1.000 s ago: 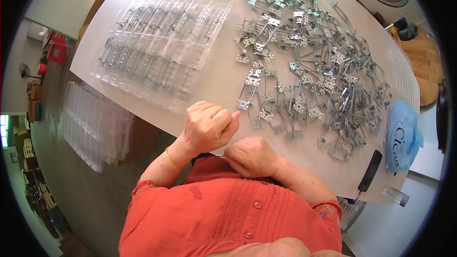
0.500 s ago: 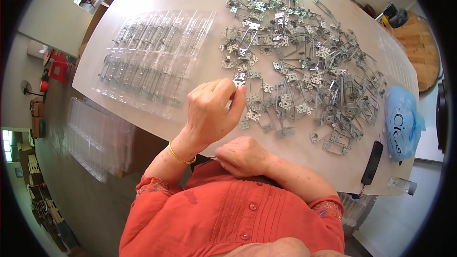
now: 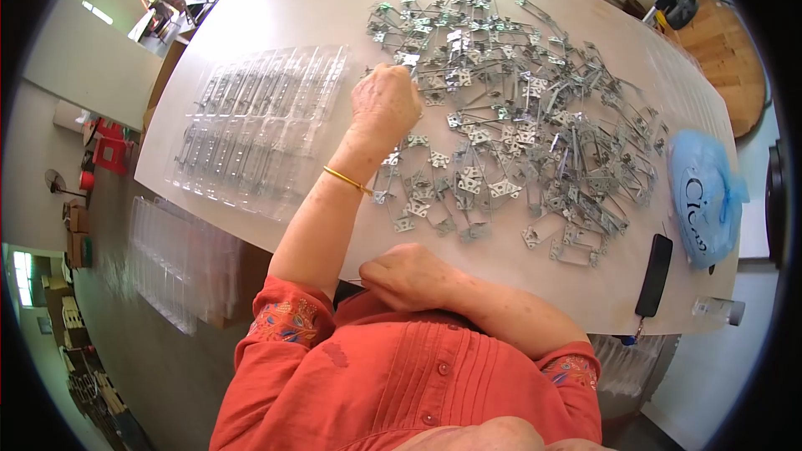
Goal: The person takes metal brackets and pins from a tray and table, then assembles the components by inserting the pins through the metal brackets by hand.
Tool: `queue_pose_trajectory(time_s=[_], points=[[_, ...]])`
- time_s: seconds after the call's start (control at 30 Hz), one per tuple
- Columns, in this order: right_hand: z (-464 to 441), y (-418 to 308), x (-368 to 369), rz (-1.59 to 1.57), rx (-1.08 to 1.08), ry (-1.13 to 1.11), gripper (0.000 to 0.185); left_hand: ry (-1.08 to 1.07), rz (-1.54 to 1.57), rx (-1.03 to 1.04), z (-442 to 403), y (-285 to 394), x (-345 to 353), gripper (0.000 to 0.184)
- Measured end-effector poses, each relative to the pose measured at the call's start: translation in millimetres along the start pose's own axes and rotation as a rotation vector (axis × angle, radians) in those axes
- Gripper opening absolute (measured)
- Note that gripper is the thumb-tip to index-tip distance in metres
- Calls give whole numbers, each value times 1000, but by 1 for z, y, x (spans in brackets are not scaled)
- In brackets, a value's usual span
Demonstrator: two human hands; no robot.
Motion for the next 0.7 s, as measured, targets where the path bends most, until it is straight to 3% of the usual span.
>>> queue_pose_trajectory(time_s=[0.07, 0.4, 0.7], points=[[3, 4, 3, -5, -2, 8, 13, -97, -73, -49, -6, -7, 10, 26], [5, 5, 4, -20, -44, 61, 13, -185, -106, -96, -17, -17, 30, 28], [4, 4, 3, 3, -27, 47, 12, -152, 203, -271, -20, -36, 43, 20]])
Point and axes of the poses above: each hand's wrist, its own z-axis away from the middle knuckle, its own x-axis out of the palm, y = z × x, the point moved 2 cm from there along -z, towards the middle knuckle, and after that the axes turned 12 degrees about y, right-handed, at the moved point
